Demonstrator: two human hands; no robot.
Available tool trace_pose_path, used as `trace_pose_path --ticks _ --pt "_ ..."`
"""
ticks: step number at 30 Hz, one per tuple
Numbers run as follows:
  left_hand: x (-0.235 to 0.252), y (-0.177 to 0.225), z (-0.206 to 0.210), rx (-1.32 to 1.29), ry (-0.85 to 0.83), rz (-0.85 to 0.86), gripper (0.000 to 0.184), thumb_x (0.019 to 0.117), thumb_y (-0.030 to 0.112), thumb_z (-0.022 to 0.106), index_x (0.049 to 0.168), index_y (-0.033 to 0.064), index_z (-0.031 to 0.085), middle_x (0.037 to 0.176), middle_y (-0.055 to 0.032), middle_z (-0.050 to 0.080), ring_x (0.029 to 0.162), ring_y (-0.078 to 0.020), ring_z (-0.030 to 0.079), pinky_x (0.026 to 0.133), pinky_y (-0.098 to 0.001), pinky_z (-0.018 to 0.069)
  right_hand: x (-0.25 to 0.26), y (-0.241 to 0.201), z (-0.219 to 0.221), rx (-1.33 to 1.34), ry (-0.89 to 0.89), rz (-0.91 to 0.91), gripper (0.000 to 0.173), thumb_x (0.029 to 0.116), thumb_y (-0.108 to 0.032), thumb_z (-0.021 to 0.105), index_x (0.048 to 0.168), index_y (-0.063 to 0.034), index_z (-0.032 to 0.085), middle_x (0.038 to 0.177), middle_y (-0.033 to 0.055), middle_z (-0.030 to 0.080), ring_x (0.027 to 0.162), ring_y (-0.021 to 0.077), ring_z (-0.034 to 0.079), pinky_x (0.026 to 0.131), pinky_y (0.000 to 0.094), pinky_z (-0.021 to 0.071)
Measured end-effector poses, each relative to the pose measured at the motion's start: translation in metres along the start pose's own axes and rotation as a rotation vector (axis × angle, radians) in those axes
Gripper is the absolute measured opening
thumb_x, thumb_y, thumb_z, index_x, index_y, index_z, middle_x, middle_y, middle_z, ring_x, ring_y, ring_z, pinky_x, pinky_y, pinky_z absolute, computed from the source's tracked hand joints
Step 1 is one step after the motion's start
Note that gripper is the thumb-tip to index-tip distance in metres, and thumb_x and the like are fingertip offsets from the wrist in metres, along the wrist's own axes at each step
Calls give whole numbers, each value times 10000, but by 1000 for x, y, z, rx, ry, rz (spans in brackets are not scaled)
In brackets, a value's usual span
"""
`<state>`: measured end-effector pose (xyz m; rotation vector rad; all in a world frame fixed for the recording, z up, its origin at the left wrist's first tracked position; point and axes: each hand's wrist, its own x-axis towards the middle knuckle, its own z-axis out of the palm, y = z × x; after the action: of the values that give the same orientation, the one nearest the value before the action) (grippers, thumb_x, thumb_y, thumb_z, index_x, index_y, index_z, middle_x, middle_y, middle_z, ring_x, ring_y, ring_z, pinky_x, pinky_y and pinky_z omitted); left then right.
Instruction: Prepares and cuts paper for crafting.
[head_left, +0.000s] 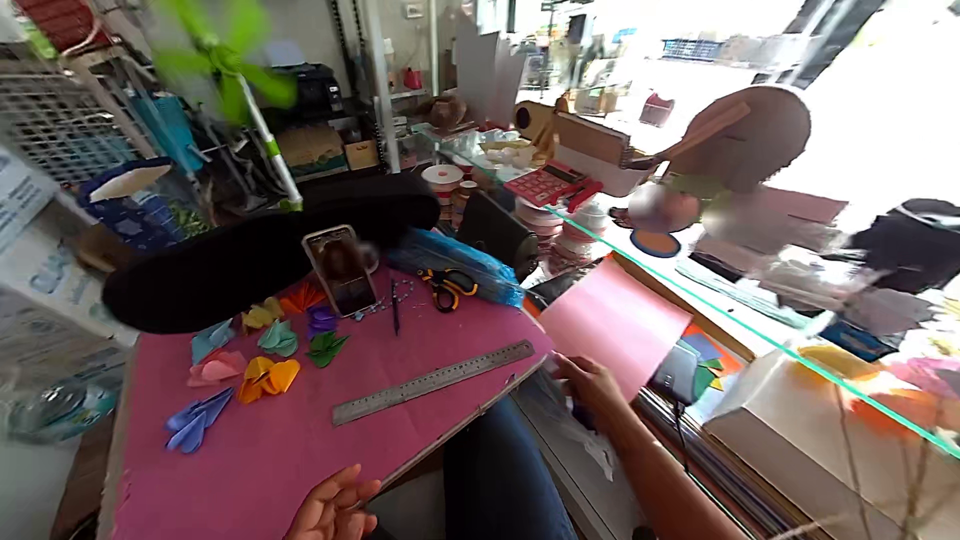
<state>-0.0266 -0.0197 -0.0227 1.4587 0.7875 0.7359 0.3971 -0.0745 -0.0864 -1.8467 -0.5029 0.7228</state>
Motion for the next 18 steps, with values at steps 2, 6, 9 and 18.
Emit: trace_pose_path --ticks 2,6,9,18 --pt "3 -8 6 171 71 87 377 1022 97 563 1370 -36 505 1223 -93 700 1012 -130 703 783 -293 595 -5 4 -20 -496 110 -283 324 1002 -218 641 1190 44 677 1078 227 719 979 386 694 859 597 543" --pt "39 -31 20 864 267 404 333 978 281 604 1227 89 716 1249 -61 718 1146 -255 679 926 -505 547 11 30 -54 -930 85 -431 417 939 -101 707 1328 37 645 1438 362 507 1329 618 439 1032 797 328" --pt "74 -43 26 1166 273 439 424 931 335 682 1296 120 709 1421 -91 632 1329 -407 565 1032 -655 443 16 44 -61 -990 83 -443 267 1008 -3 539 1185 11 739 1342 291 630 1240 544 578 1005 756 394" --pt "111 -23 58 1220 -214 81 894 987 695 389 1624 79 271 1709 -69 201 1581 -361 114 1239 -622 86 13 57 -66 -1035 12 -472 271 999 -98 623 1217 28 724 1367 299 613 1273 543 563 999 766 400"
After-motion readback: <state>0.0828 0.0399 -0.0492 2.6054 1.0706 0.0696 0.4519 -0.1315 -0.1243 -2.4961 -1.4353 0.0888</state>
